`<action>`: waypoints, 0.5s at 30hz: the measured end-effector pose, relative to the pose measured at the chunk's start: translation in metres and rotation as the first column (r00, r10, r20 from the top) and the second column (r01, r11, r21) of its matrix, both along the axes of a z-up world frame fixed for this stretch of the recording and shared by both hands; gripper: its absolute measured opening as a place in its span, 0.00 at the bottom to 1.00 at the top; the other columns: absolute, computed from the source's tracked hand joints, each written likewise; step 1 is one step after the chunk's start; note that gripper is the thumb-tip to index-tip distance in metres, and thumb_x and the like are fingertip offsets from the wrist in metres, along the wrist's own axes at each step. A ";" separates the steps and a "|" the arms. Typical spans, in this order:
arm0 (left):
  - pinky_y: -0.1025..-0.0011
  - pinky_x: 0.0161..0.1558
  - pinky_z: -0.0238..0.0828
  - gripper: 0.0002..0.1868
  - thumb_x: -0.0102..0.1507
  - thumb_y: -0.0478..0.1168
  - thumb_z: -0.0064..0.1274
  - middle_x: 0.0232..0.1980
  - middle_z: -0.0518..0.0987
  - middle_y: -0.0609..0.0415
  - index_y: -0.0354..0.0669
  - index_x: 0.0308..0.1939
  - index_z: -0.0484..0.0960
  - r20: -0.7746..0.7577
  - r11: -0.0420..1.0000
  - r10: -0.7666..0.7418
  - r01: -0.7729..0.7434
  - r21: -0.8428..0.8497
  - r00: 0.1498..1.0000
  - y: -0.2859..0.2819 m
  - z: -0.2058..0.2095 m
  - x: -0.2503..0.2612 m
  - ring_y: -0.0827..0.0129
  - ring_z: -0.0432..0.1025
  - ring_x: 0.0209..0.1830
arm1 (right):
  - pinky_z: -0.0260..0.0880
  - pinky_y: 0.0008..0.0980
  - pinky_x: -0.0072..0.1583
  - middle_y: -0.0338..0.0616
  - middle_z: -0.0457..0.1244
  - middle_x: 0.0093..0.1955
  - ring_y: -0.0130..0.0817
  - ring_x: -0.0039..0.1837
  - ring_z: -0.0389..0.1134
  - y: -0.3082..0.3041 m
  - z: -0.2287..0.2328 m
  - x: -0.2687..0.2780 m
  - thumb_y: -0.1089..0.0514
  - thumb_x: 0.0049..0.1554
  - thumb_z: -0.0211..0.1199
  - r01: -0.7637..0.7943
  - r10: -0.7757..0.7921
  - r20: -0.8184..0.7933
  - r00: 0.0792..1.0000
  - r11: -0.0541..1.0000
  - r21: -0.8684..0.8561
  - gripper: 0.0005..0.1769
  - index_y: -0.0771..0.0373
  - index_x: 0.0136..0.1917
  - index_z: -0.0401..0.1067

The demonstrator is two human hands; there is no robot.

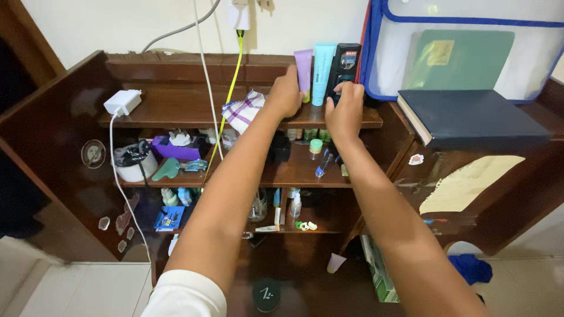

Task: The person organizes a cluttered wooden shelf by wiping it with a cloth and arranging various toiletries and containers. They then move a small yellow fan, fold a white plastic bag and a green cloth, and finally coil a power cord on the floor.

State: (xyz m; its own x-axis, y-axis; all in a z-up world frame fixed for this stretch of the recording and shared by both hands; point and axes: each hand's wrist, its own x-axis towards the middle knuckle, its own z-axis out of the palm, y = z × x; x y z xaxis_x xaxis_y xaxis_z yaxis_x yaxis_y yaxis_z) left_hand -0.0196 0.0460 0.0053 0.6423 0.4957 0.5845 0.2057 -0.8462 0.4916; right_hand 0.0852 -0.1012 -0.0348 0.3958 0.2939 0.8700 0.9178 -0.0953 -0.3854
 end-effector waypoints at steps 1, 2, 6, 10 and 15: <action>0.48 0.51 0.70 0.22 0.59 0.37 0.62 0.47 0.80 0.32 0.33 0.52 0.70 -0.054 1.000 -0.003 0.003 0.000 0.999 -0.003 -0.001 -0.001 0.36 0.73 0.52 | 0.63 0.49 0.60 0.55 0.55 0.56 0.58 0.60 0.61 0.001 0.000 0.001 0.67 0.51 0.74 0.011 -0.011 -0.003 1.000 1.000 -0.003 0.25 0.62 0.55 0.62; 0.48 0.53 0.70 0.21 0.60 0.38 0.62 0.48 0.80 0.31 0.34 0.52 0.71 -0.107 1.000 -0.006 0.006 0.000 0.994 -0.007 -0.001 -0.002 0.36 0.73 0.53 | 0.62 0.49 0.60 0.56 0.55 0.56 0.59 0.59 0.60 0.002 0.001 0.002 0.67 0.49 0.75 0.022 -0.022 -0.006 1.000 1.000 -0.007 0.27 0.63 0.55 0.61; 0.48 0.55 0.69 0.19 0.61 0.39 0.59 0.50 0.80 0.32 0.35 0.52 0.74 -0.125 0.996 0.048 -0.056 -0.066 0.991 -0.020 0.004 -0.006 0.37 0.73 0.55 | 0.62 0.50 0.59 0.56 0.54 0.56 0.60 0.59 0.60 0.007 0.000 0.003 0.66 0.48 0.76 0.087 -0.089 -0.043 0.995 0.995 -0.054 0.29 0.62 0.55 0.61; 0.48 0.54 0.69 0.17 0.62 0.40 0.59 0.50 0.80 0.32 0.36 0.51 0.77 -0.121 0.988 0.096 -0.110 -0.109 0.988 -0.024 0.001 -0.006 0.37 0.73 0.54 | 0.62 0.51 0.59 0.55 0.54 0.56 0.59 0.59 0.60 0.007 -0.002 0.004 0.65 0.48 0.76 0.082 -0.083 -0.037 0.996 0.996 -0.033 0.28 0.62 0.54 0.61; 0.51 0.58 0.71 0.17 0.62 0.42 0.61 0.51 0.80 0.29 0.34 0.49 0.79 -0.106 0.993 0.117 -0.118 -0.003 0.988 -0.016 -0.006 -0.005 0.37 0.73 0.56 | 0.61 0.50 0.59 0.54 0.55 0.53 0.58 0.58 0.59 0.002 -0.002 0.000 0.65 0.48 0.77 0.068 -0.074 0.104 0.992 0.995 0.067 0.25 0.63 0.52 0.63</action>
State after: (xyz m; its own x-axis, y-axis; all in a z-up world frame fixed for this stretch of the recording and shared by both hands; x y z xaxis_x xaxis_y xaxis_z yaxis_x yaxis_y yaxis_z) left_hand -0.0242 0.0296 -0.0003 0.6374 0.5759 0.5119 0.3542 -0.8090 0.4691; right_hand 0.0850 -0.0993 -0.0371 0.3181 0.2116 0.9241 0.9457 -0.1402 -0.2934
